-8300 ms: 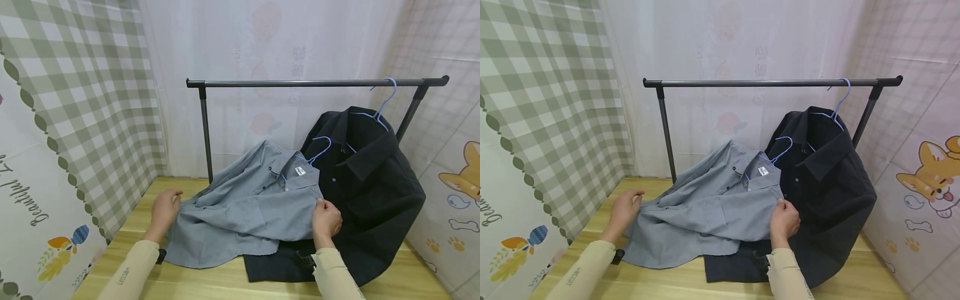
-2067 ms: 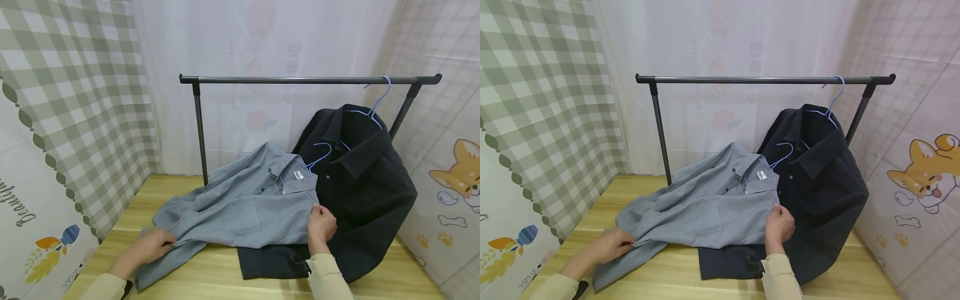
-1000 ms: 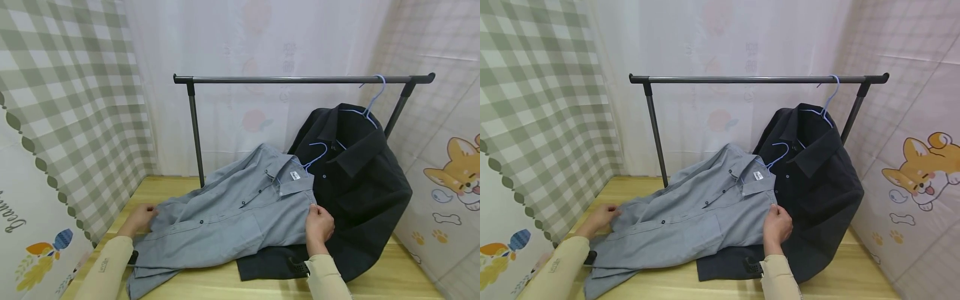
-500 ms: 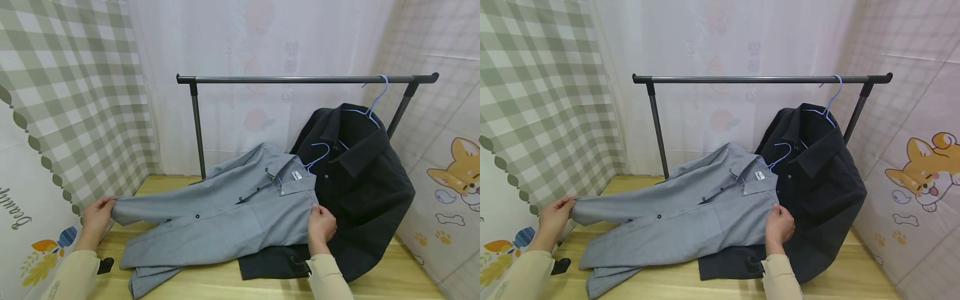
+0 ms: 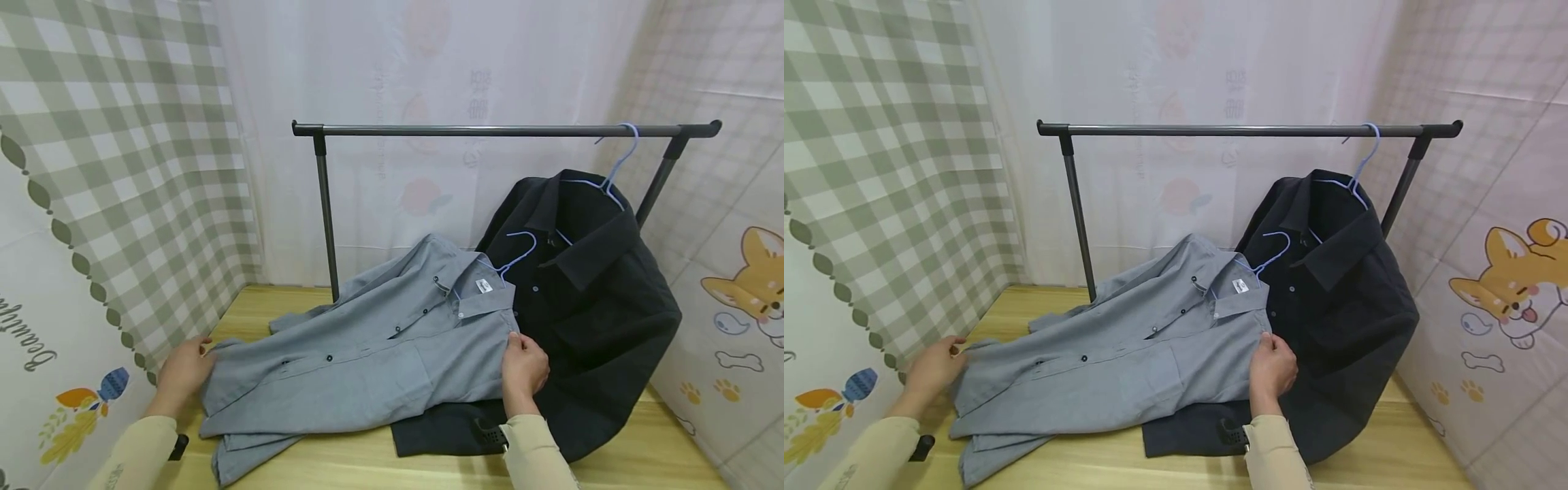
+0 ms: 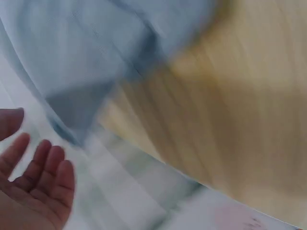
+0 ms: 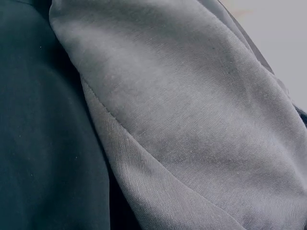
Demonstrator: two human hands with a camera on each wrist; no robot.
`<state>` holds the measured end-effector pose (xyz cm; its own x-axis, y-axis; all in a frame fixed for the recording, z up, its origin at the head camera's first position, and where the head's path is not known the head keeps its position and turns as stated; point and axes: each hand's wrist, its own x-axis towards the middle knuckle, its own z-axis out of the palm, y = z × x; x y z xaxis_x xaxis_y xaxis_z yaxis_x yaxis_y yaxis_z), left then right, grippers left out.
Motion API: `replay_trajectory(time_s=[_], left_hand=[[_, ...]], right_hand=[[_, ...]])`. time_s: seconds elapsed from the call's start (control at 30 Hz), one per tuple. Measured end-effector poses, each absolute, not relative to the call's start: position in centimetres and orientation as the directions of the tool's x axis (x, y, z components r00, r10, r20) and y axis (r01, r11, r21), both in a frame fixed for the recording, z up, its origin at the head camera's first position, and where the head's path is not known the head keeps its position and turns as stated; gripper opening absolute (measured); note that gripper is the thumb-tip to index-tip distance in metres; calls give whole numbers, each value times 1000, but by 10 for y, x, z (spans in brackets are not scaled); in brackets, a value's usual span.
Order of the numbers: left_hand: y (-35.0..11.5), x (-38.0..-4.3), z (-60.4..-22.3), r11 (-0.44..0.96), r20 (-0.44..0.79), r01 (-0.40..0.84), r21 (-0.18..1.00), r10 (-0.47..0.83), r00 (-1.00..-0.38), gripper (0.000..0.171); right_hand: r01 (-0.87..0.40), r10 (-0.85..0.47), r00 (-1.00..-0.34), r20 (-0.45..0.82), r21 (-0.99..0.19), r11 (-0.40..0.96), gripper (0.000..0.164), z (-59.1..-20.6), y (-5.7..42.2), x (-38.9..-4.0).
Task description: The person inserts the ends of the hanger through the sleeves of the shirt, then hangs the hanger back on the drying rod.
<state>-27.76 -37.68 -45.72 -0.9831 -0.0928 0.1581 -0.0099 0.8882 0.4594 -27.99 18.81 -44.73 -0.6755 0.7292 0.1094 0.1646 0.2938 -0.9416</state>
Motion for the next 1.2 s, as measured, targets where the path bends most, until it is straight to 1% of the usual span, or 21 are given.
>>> replay_trajectory(time_s=[0.13, 0.2, 0.27, 0.3, 0.4, 0.47, 0.5, 0.53, 0.6, 0.67, 0.7, 0.8, 0.9, 1.03, 1.13, 1.2], left_hand=[[-328, -284, -456, 893, 269, 158, 422, 43, -962, 39], [-296, -285, -457, 888, 295, 236, 394, 121, -948, 40], [-259, -282, -457, 881, 288, 302, 363, 202, -936, 44], [-241, -279, -458, 877, 276, 341, 339, 254, -927, 48], [-188, -266, -462, 852, 196, 467, 237, 429, -882, 69], [-161, -257, -466, 831, 119, 541, 129, 529, -840, 82], [-151, -254, -468, 813, 96, 579, 63, 572, -815, 83], [-143, -252, -471, 795, 84, 606, -8, 605, -792, 78], [-134, -252, -476, 765, 93, 630, -133, 642, -761, 51], [-133, -255, -480, 757, 140, 617, -216, 649, -747, 20], [-134, -258, -480, 762, 172, 605, -231, 644, -745, 10], [-145, -269, -478, 809, 253, 544, -223, 587, -769, 12], [-155, -280, -472, 853, 287, 476, -212, 520, -805, 7], [-163, -292, -466, 893, 280, 399, -208, 445, -851, 1], [-166, -298, -466, 913, 273, 357, -198, 401, -874, 5], [-167, -300, -468, 921, 263, 339, -189, 380, -887, 4]], right_hand=[[154, 728, -675, 120, -942, 298, 32, -446, 185, -281], [153, 727, -675, 122, -941, 301, 31, -446, 184, -282], [151, 723, -680, 121, -942, 300, 31, -445, 183, -282], [150, 720, -682, 125, -941, 305, 32, -445, 183, -282], [144, 711, -690, 135, -937, 317, 32, -443, 182, -283], [139, 704, -695, 146, -933, 331, 31, -442, 182, -284], [137, 700, -697, 153, -931, 339, 31, -441, 182, -284], [133, 697, -700, 157, -930, 343, 31, -440, 182, -285], [126, 690, -704, 167, -927, 353, 32, -438, 183, -285], [119, 686, -706, 174, -927, 357, 32, -436, 183, -286], [115, 685, -706, 177, -926, 358, 32, -435, 183, -285], [109, 680, -710, 180, -927, 360, 32, -433, 181, -287], [107, 674, -717, 177, -928, 357, 31, -432, 178, -288], [104, 672, -722, 165, -934, 341, 30, -431, 175, -290], [96, 670, -726, 157, -941, 325, 31, -430, 171, -291], [92, 665, -732, 150, -945, 315, 32, -429, 169, -291]])
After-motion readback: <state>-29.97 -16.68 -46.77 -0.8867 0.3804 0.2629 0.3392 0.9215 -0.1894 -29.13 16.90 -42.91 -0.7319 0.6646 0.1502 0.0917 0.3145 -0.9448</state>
